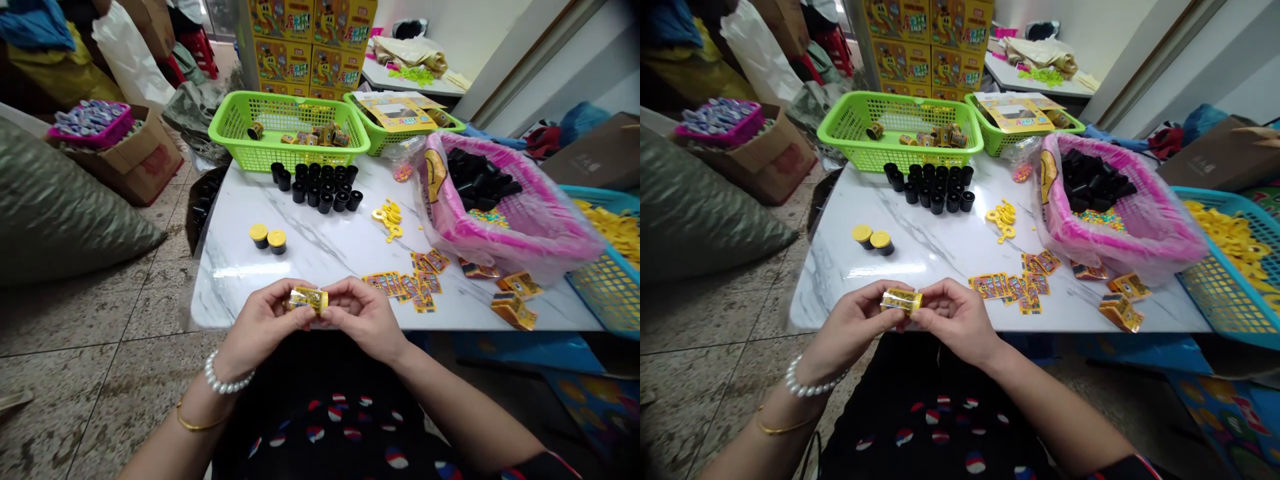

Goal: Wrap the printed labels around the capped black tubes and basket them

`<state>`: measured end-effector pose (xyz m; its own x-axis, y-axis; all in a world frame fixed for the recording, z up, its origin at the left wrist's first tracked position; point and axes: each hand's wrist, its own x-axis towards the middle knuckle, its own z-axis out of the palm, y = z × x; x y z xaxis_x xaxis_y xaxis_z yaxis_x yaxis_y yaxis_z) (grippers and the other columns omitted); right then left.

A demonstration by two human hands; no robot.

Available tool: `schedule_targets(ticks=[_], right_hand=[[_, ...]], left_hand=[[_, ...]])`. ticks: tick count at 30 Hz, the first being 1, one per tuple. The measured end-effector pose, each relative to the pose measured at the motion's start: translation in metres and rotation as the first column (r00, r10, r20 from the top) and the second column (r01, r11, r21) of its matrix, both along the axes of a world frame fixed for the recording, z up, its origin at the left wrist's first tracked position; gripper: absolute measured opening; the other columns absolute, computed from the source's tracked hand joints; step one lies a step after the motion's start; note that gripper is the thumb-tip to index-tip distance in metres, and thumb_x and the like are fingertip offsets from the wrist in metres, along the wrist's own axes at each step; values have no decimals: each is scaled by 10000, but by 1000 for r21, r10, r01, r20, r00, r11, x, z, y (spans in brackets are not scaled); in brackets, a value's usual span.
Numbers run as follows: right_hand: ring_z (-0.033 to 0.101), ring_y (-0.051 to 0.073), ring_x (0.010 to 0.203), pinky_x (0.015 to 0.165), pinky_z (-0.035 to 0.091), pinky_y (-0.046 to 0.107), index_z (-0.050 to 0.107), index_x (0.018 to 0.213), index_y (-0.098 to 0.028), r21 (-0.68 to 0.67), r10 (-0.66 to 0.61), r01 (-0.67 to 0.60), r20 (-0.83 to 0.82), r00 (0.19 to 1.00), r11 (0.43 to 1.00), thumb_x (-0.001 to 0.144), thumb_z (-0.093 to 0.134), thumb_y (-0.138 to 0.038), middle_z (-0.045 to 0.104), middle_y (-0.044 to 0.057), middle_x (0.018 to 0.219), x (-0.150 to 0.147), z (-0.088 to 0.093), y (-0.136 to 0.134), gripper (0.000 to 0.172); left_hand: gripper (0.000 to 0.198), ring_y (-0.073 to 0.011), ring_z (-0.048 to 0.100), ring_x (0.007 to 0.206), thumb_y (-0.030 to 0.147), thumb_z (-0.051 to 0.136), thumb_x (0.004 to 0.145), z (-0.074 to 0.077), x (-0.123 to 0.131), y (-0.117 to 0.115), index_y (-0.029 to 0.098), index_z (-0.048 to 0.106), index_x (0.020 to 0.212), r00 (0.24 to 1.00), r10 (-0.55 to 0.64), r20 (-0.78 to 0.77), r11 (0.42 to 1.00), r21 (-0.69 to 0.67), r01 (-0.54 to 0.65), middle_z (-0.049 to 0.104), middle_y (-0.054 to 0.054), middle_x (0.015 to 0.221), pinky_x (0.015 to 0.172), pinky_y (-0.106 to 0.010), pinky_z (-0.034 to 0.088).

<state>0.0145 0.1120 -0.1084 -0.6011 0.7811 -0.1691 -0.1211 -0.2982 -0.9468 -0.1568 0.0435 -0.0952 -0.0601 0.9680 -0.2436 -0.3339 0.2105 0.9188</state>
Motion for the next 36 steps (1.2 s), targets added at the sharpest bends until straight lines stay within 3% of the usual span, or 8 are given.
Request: schedule_targets(ticks=[5,9,14,18,24,31,33,36], right_hand=[[685,134,533,519,577,247,634,814,-156,-18,22,-21,12,1000,1000,710,848,-363,724,5,629,-3,-2,1,315],[646,109,537,522,550,235,643,891,-156,43,135,-137,43,990,990,795,771,-398,693,-6,661,2,3,10,290],[639,173,974,840,561,314,610,1214,-230,415,141,-184,132,981,891,690,853,-272,626,51,1116,11,18,23,579],[649,164,926,894,544,353,570,1214,-229,388,254,-295,153,955,873,735,820,-268,640,38,1057,3,20,28,542],[673,164,873,848,565,330,591,1077,-223,341,56,-69,48,997,938,712,847,-298,664,24,950,-5,-2,20,452],[661,170,918,846,569,329,665,1113,-257,672,-97,30,62,993,740,822,732,-166,650,49,1060,8,-8,14,312],[671,178,907,843,578,342,669,1090,-245,659,-108,40,64,992,751,822,725,-162,658,53,1041,9,-9,15,285],[694,182,862,826,589,348,665,1053,-218,535,-82,25,83,993,845,808,755,-221,687,55,984,9,-12,15,262]], left_hand=[[233,-122,620,683,262,793,776,4,-1,3,138,697,949,995,-50,-88,999,-6,50,681,-18,769,647,-220,517],[315,-133,639,646,317,807,758,5,-6,5,122,713,986,995,-91,50,994,-64,94,698,-42,749,594,-227,520],[381,-133,653,580,316,851,701,2,-11,10,108,718,990,966,-198,164,969,-118,218,714,-56,700,535,-219,534],[333,-123,651,560,332,867,684,-1,-13,13,86,700,834,952,-231,201,958,-122,258,700,-54,673,534,-209,547],[371,-94,624,540,388,860,688,-1,-11,14,107,662,828,962,-133,239,983,-90,158,667,-13,648,503,-172,522],[323,-112,630,589,375,799,770,3,2,15,123,632,887,989,-51,139,996,-61,60,679,-24,763,476,-197,520],[328,-129,652,683,341,802,770,4,3,16,137,641,970,989,-17,145,998,-55,25,698,-37,840,547,-216,546],[316,-114,638,718,288,813,755,2,5,15,136,669,992,994,-14,105,999,-37,18,708,-44,883,627,-217,538]])
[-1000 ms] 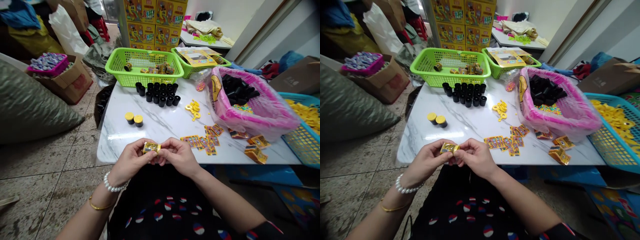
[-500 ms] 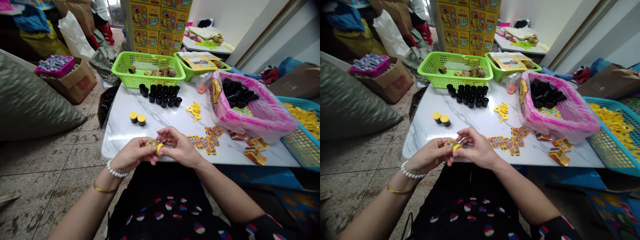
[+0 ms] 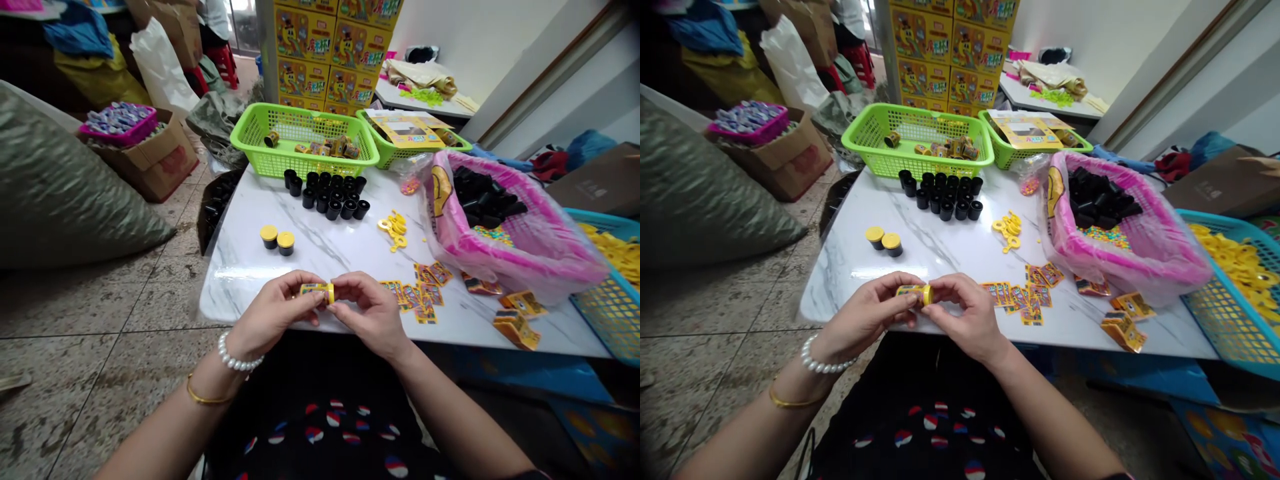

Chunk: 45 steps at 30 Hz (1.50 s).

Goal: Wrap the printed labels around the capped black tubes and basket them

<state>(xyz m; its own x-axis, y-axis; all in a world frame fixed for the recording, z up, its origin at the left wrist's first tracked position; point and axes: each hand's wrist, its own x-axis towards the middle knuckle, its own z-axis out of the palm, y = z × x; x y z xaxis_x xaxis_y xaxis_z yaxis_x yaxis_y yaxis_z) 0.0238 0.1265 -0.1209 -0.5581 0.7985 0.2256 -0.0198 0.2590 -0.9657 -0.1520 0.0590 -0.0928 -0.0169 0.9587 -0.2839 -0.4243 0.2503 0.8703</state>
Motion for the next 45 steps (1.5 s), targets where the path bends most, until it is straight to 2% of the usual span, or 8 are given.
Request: schedule_targets(ticks=[4,10,19,23,29,34,38,45], right_hand=[[692,148,687,664,583,277,662,1004,-193,-255,30,-20,35,999,967,785,780,-308,705,24,812,0,0,0,274],[671,141,747,696,574,274,653,1049,-207,-269,47,-57,-42,998,961,777,775,-272,706,25,862,0,4,3,305],[686,118,571,582,556,216,653,879,-156,-515,76,-69,-7,997,854,709,800,-238,697,-7,642,-2,13,9,239],[705,130,676,666,590,256,623,946,-182,-449,71,-113,-108,992,886,738,769,-220,722,10,789,-2,9,8,256],[686,146,774,707,605,288,662,977,-195,-66,5,-7,-33,999,998,728,690,-111,660,38,960,0,4,3,264],[655,124,628,587,598,254,658,919,-175,-207,-10,20,51,999,978,699,694,-130,670,15,807,-4,9,3,228],[667,129,675,635,607,266,654,960,-177,-233,39,-39,-3,999,972,722,675,-129,672,24,869,-4,11,7,244],[670,163,776,699,614,306,665,953,-191,-180,27,-36,-53,998,983,767,690,-125,649,30,878,2,5,9,199]], left_hand=[[286,-102,617,741,218,820,740,-4,3,-2,143,685,982,993,62,-104,996,62,-56,696,-24,879,702,-217,512],[233,-112,606,735,224,775,793,-5,7,-3,177,701,1008,980,80,-180,991,123,-58,689,-23,925,651,-226,510],[227,-176,639,988,136,704,838,-11,10,-4,243,761,1030,867,218,-447,903,430,-6,684,-56,1021,856,-277,508],[341,-150,656,784,235,722,840,-5,8,-2,212,691,1180,922,103,-373,979,202,-28,710,-53,950,714,-259,538],[231,-102,598,593,283,749,821,-3,1,1,177,723,1025,964,-20,-265,1000,-20,15,701,-14,768,607,-227,514],[204,-132,621,829,219,747,823,-4,1,-2,228,728,1026,938,52,-344,998,59,-34,681,-39,1037,738,-229,519],[193,-191,584,1094,201,771,796,-6,3,-2,242,745,983,912,121,-391,989,125,-78,647,-45,1127,896,-256,494],[247,-176,659,888,240,773,801,-4,10,-4,204,763,1046,888,120,-444,992,21,-124,727,-66,1009,780,-260,536]])
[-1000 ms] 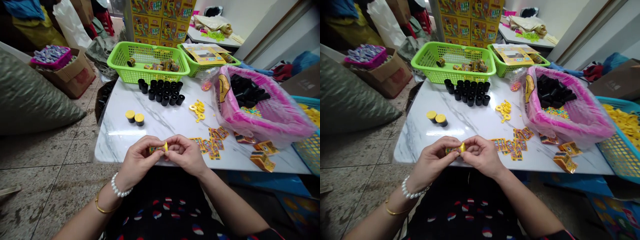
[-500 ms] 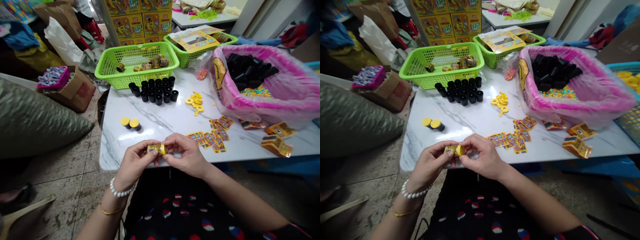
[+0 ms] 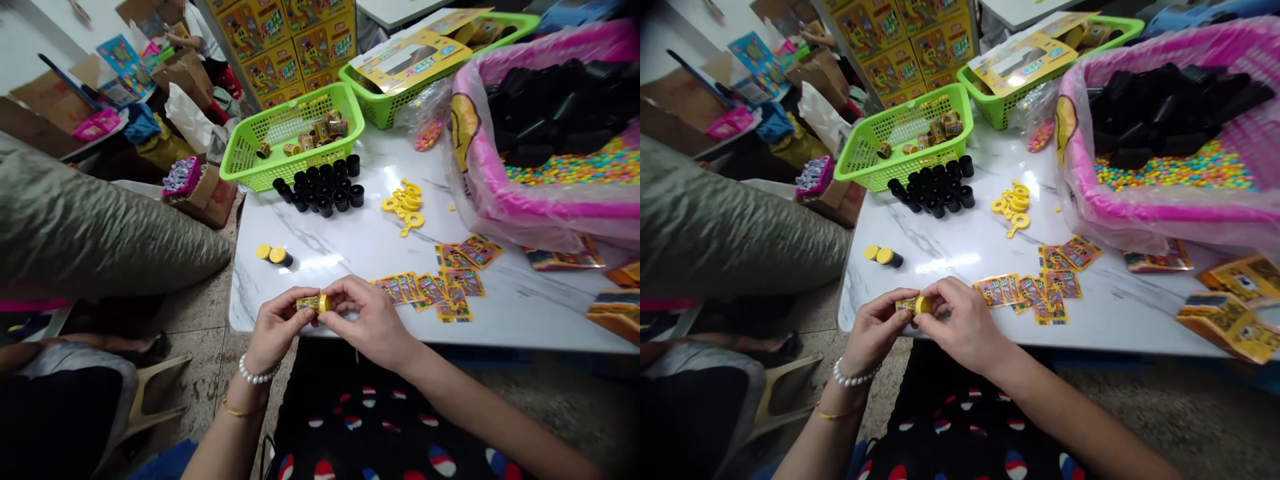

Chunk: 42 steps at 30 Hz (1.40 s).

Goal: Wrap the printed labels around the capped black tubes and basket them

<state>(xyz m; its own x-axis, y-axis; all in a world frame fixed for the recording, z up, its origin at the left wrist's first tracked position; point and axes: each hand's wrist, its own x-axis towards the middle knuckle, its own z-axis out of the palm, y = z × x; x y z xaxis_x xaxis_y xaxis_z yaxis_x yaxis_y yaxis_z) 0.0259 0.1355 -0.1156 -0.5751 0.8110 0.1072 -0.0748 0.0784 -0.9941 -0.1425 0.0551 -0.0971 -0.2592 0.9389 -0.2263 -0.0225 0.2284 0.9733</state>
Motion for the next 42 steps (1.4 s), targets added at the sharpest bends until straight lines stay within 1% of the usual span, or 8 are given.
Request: schedule_targets(ticks=[6,11,14,22,25,32,39,42], right_hand=[[694,178,811,744,641,334,665,976,-201,15,25,-25,38,999,1000,787,688,-130,652,55,960,2,-3,1,203],[720,181,766,729,655,340,656,984,-188,-80,68,-64,43,997,995,826,689,-177,667,77,977,4,-2,3,162],[720,185,763,724,658,344,648,968,-194,-69,72,-70,36,997,995,831,693,-180,658,73,963,5,-1,2,145],[697,186,805,740,658,350,646,955,-208,8,42,-42,52,998,999,808,695,-145,615,54,942,6,-2,2,168],[697,188,817,734,659,341,650,948,-214,26,29,-31,60,998,999,804,708,-143,622,52,937,6,-3,1,170],[695,171,760,701,653,327,639,958,-203,68,21,-27,87,996,997,826,672,-143,626,52,920,6,-3,1,149],[658,184,817,710,631,316,641,918,-196,163,67,-83,102,993,983,821,659,-124,616,52,895,5,-5,-1,123],[671,175,768,697,628,320,644,908,-192,97,50,-58,80,996,994,805,694,-169,637,50,884,4,-4,0,116]], left_hand=[[261,-207,677,971,247,772,801,8,5,0,186,778,1055,999,33,-10,997,-63,-34,760,-84,1052,895,-302,531],[354,-187,688,784,314,814,746,8,11,4,168,768,1065,998,67,17,996,-59,-66,773,-81,925,776,-314,563],[289,-163,664,696,299,806,756,8,13,6,160,784,1009,996,85,10,994,-74,-84,761,-67,837,697,-290,554],[227,-181,672,873,262,734,835,10,12,4,182,779,1043,998,29,-61,998,-52,-32,750,-81,1005,806,-283,541],[251,-189,671,882,281,734,834,11,14,4,171,766,1058,998,29,-54,998,-55,-32,753,-82,982,821,-292,539],[279,-115,572,569,376,722,831,11,21,6,167,760,1013,994,96,-53,989,-109,-101,693,-24,748,581,-253,508],[259,-104,523,604,381,781,765,16,27,12,161,655,714,983,132,-126,988,-62,-140,630,0,715,543,-203,435],[268,-77,460,527,397,770,775,17,27,15,164,640,754,988,114,-102,990,-73,-122,570,32,654,477,-184,378]])
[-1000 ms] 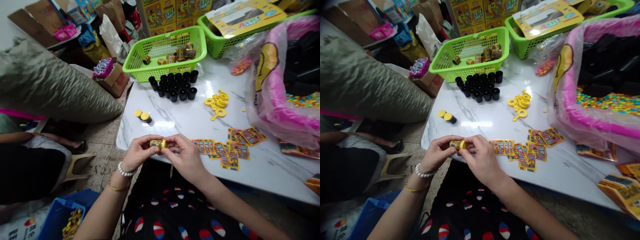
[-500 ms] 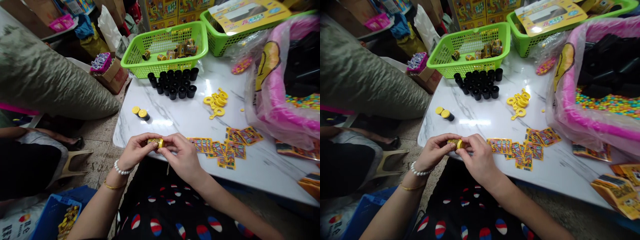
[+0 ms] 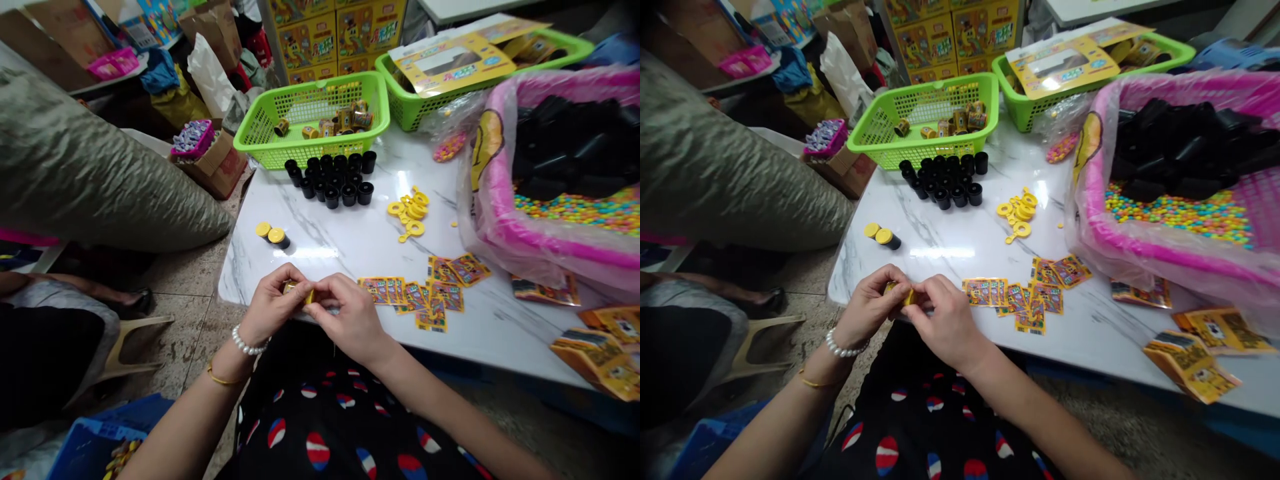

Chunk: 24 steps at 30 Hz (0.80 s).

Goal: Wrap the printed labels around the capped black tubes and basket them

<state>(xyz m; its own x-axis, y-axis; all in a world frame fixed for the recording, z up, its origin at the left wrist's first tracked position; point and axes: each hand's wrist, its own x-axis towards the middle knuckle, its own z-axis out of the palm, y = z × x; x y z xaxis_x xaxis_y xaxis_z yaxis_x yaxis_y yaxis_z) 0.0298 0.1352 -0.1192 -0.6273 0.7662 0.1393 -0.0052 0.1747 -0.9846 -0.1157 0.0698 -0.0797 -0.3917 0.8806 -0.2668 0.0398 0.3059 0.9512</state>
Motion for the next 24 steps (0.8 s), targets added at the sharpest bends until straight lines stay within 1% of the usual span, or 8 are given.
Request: schedule_targets(ticks=[4,6,10,13,16,19,21,24], right_hand=[[697,166,743,675,626,301,640,921,-185,-196,-24,12,-57,998,981,801,731,-243,669,54,897,-1,1,1,162],[685,163,738,665,613,291,637,915,-182,-121,-36,29,-48,998,992,799,723,-209,653,53,893,-1,1,1,146],[637,184,777,705,574,317,608,898,-183,183,-86,84,2,996,979,849,648,-168,616,51,850,-2,-3,-3,65],[625,195,816,757,564,341,594,908,-182,262,-96,91,4,995,961,868,611,-159,617,58,870,-5,-5,-5,50],[652,174,793,706,591,303,613,936,-187,105,-101,105,-37,994,989,836,668,-185,627,50,901,-7,-4,-5,115],[693,158,770,688,617,283,632,960,-186,-121,-120,108,-93,988,987,806,717,-200,655,39,906,-7,-2,-3,177],[710,164,795,728,626,298,641,964,-186,-186,-113,90,-120,986,978,808,723,-206,671,37,920,-7,-1,-1,177],[711,161,801,729,631,302,647,990,-185,-204,-97,65,-150,984,977,812,721,-204,658,41,966,-6,0,-1,193]], left_hand=[[351,-96,534,559,422,776,758,0,-7,-2,165,662,969,994,-79,70,997,-19,80,611,12,739,521,-214,456],[374,-98,554,564,409,788,747,0,-12,-2,158,652,987,989,-114,95,992,-40,119,624,3,763,530,-224,482],[334,-70,519,486,360,793,761,2,-16,2,153,608,946,978,-169,122,978,-106,182,612,28,687,451,-180,443],[338,-58,495,434,346,812,746,3,-17,7,163,564,887,972,-192,132,970,-128,209,593,53,614,404,-151,407],[386,-69,506,440,419,797,750,2,-19,8,168,572,937,964,-212,161,968,-100,230,570,60,594,400,-154,421],[522,-133,615,635,526,731,782,-1,-24,5,200,565,1155,958,-199,206,977,-29,209,638,0,807,493,-230,539],[529,-161,641,764,459,757,781,-4,-26,2,217,560,1209,961,-151,232,988,19,151,648,-40,987,549,-263,579],[434,-155,633,727,339,788,774,-9,-28,-1,181,611,1137,963,-122,239,992,48,114,648,-37,916,532,-256,579]])
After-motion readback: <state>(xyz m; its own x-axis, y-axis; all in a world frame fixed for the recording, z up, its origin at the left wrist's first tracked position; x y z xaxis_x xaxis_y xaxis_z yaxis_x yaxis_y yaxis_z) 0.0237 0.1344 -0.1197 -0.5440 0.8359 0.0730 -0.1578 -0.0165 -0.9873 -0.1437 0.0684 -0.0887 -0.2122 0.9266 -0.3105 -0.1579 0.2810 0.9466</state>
